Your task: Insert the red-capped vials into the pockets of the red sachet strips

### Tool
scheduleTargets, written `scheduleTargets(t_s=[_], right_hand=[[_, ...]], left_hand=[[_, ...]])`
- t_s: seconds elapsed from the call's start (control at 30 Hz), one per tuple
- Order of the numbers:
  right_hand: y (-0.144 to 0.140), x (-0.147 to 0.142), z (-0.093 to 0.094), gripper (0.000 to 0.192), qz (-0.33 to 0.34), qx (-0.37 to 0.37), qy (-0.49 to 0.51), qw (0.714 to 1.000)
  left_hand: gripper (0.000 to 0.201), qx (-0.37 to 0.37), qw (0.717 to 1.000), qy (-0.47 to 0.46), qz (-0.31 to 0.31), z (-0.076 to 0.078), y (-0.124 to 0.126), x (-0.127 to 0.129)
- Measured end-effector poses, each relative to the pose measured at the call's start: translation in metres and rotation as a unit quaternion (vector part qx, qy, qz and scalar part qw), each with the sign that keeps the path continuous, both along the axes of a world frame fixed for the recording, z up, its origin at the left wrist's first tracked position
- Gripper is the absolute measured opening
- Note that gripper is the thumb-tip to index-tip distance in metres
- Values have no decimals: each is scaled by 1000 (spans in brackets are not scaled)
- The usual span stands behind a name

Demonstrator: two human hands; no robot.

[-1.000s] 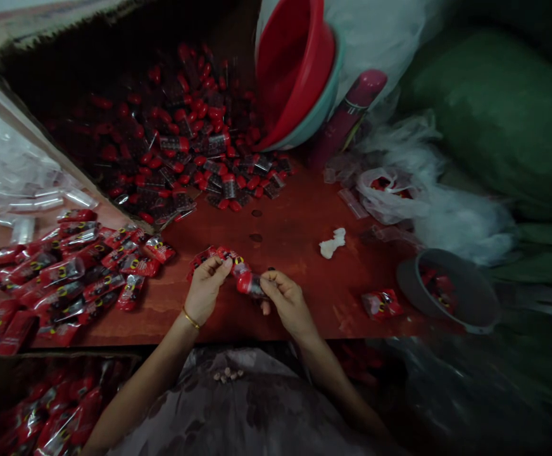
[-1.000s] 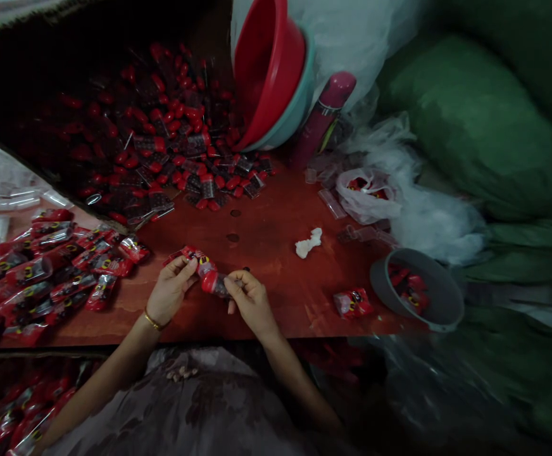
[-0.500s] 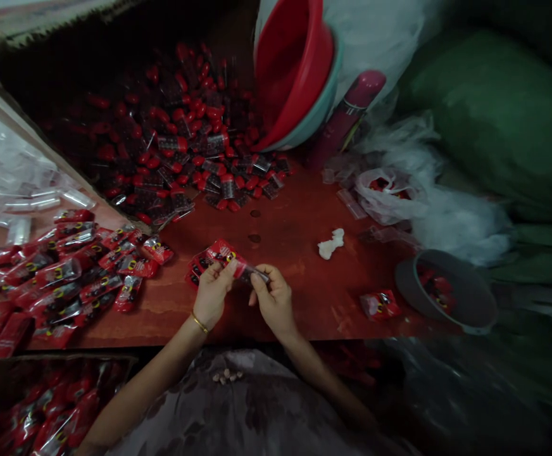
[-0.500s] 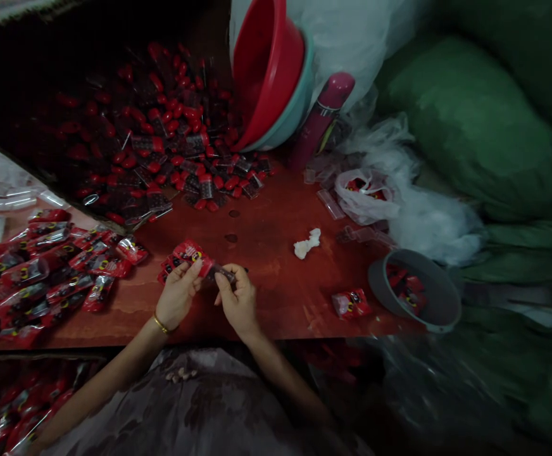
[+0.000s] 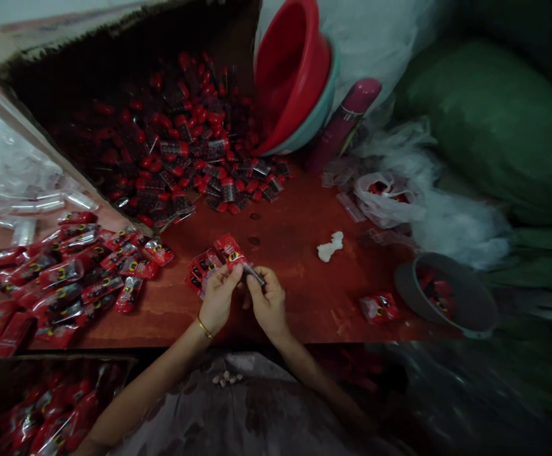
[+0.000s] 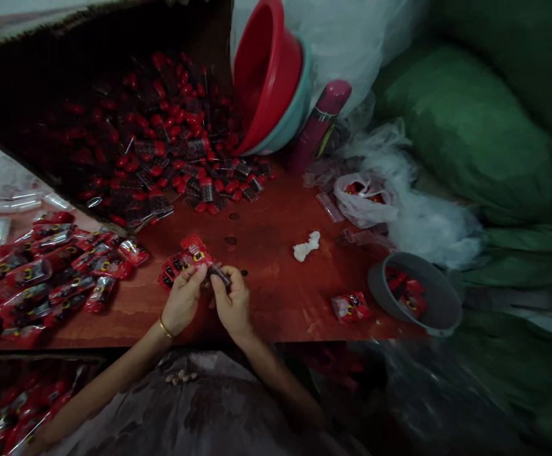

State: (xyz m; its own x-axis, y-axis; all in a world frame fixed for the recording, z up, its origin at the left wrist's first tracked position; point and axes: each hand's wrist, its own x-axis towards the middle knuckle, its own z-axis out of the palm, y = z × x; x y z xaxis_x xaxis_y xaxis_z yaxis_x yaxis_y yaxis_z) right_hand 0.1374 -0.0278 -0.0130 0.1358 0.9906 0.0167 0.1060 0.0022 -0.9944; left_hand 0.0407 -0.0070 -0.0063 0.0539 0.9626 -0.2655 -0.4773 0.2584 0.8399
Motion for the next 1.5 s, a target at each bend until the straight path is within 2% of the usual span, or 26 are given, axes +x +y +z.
scheduleTargets(t_s=[0.07,0.17,0.27,0.4,0.53,0.6,0.77,0.9,1.07,1.23,1.37,1.43,1.5], right_hand=[[-2,-1,1,18,10,3,-1,1000],[-2,-5,0,21,-17,-10,8,1000],[2,-3,-1,22,-23,6,-34,999],[10,15,4,23,59,12,-87,994],[12,23,9,22,164,-33,-16,986],[10,20,10,20,156,-28,16,987],[11,11,6,20,70,-32,73,994],[16,11,2,22,86,-42,104,990],[13,9,3,22,103,-37,107,988],[9,-2,-2,26,98,-35,98,990],[16,-12,-8,29,132,-19,50,990],[29,-12,-1,29,164,24,-29,986],[52,-13,16,29,175,95,-146,969]], left_hand=[[29,1,1000,7,7,1,-1,2],[32,-13,999,39,-9,3,-4,5],[33,-11,998,66,9,6,-4,4],[29,-7,997,50,51,11,2,-5],[30,-26,998,-19,59,13,4,-9],[28,-18,999,-16,40,10,1,-7],[29,-7,1000,-27,7,1,-9,2],[33,-17,999,-44,-17,8,-10,0],[35,-28,996,-64,48,16,-8,-4],[37,-35,997,-44,53,7,-13,-4],[35,-57,995,-56,67,6,-12,-20],[31,-71,991,-70,91,10,-9,-39],[24,-73,984,-75,146,16,-4,-68]])
